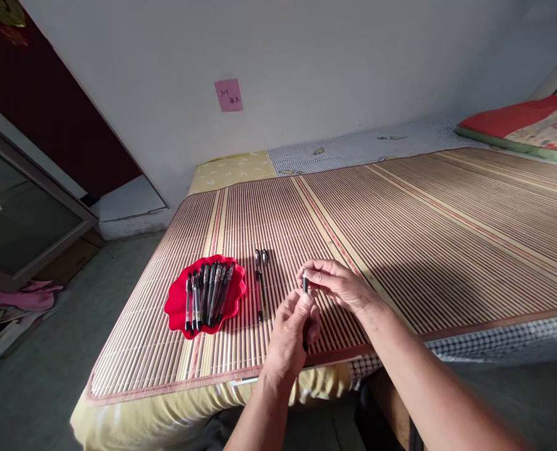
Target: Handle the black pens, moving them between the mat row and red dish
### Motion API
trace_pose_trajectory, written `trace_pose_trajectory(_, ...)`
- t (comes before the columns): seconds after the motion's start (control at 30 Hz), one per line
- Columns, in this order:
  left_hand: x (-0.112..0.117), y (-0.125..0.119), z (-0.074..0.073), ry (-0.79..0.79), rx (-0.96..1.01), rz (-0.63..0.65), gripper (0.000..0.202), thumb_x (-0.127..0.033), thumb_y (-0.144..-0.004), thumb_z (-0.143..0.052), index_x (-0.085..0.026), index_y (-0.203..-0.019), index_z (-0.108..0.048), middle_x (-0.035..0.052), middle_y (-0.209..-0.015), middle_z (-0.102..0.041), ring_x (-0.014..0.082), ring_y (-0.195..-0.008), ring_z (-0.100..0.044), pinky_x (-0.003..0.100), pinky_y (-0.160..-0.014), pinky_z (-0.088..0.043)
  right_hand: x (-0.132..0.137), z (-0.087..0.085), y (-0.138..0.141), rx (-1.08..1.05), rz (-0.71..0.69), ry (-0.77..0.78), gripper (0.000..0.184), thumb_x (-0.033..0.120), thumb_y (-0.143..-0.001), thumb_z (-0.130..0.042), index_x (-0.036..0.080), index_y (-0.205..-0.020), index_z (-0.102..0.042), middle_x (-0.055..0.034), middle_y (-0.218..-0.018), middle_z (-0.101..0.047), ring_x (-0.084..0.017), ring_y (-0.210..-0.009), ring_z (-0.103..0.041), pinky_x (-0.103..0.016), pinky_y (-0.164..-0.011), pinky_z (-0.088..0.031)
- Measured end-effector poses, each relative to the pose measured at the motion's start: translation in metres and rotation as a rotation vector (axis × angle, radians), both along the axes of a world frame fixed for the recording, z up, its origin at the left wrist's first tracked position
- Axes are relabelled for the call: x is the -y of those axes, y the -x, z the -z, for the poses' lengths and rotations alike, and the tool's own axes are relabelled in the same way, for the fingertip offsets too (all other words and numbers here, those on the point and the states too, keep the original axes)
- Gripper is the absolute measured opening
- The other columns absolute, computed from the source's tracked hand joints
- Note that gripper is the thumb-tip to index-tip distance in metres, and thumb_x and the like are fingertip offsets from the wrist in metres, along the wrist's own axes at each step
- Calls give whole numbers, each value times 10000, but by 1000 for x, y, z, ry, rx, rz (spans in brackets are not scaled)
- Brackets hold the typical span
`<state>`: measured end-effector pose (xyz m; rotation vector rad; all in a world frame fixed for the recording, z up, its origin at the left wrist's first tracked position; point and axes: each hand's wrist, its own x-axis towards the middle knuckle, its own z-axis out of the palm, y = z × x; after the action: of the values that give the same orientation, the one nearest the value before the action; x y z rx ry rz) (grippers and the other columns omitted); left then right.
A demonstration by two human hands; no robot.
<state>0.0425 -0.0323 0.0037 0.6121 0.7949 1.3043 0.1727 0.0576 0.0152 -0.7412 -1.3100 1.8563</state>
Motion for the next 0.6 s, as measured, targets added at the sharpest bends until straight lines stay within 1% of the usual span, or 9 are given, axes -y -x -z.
trace_pose_trajectory(0.07, 0, 0, 2, -24, -41, -54, 477, -504, -772, -860, -199, -806, -496, -83, -587, -516, 30, -383, -323, 185, -383, -210, -1, 1, 1, 17, 33, -32, 295, 456, -810, -832, 184, -897, -758, -29, -894, -685, -121, -726, -573, -255, -701, -483)
trace_pose_trajectory(0.1, 0, 0, 3, -23, -35, -43, 459, -503, -793, -842, -198, -805, -499, -78, -580, -526, 33, -374, -332, 186, -378, -209, -1, 1, 1, 23, 28, -36, 283, 453, -822, -825, 188, -897, -761, -31, -910, -692, -119, -725, -568, -256, -706, -478)
trace_pose_trajectory(0.17, 0, 1, 5, 5, 24, 44, 439, -551, -839, -778, -182, -817, -540, -52, -574, -550, 45, -371, -364, 191, -379, -217, -2, 0, -1, 19, 5, -31, 257, 445, -849, -806, 196, -901, -765, -37, -942, -706, -123, -749, -578, -263, -734, -476)
trace_pose_trajectory(0.23, 0, 2, 5, 42, 113, 142, 450, -566, -831, -771, -155, -845, -589, -48, -547, -523, 47, -377, -365, 190, -391, -223, -2, -1, -4, -1, -11, -26, 247, 443, -861, -798, 201, -901, -768, -47, -961, -719, -141, -824, -611, -277, -794, -480)
trace_pose_trajectory(0.3, 0, 4, 4, 55, 192, 196, 440, -521, -794, -811, -133, -866, -617, -60, -535, -490, 38, -380, -346, 186, -405, -223, -2, -2, -5, -26, -12, -33, 249, 446, -852, -809, 202, -887, -766, -50, -941, -723, -157, -874, -631, -299, -845, -480)
trace_pose_trajectory(0.37, -1, 6, 2, 50, 227, 209, 403, -467, -791, -821, -125, -880, -627, -67, -534, -482, 30, -377, -330, 184, -414, -220, -2, -1, -4, -40, 14, -33, 259, 449, -830, -827, 202, -874, -762, -45, -898, -717, -163, -864, -635, -319, -861, -481)
trace_pose_trajectory(0.43, -1, 6, 1, 38, 208, 198, 383, -465, -818, -798, -127, -876, -629, -65, -526, -485, 30, -362, -320, 190, -408, -210, -4, 0, -2, -55, 76, -29, 268, 448, -808, -843, 203, -871, -757, -37, -871, -710, -161, -838, -631, -324, -852, -483)
trace_pose_trajectory(0.5, -1, 5, 2, 40, 144, 195, 390, -493, -836, -776, -131, -859, -631, -60, -510, -494, 34, -345, -313, 198, -392, -189, -9, 2, -3, -78, 164, -28, 271, 444, -795, -854, 205, -874, -753, -37, -875, -709, -159, -830, -623, -312, -814, -483)
trace_pose_trajectory(0.6, 0, 2, 4, 53, 8, 231, 441, -562, -841, -748, -136, -829, -637, -51, -487, -506, 41, -327, -308, 211, -367, -157, -23, 2, -20, -104, 350, -62, 260, 440, -808, -847, 215, -886, -743, -49, -927, -711, -166, -833, -616, -302, -742, -491)
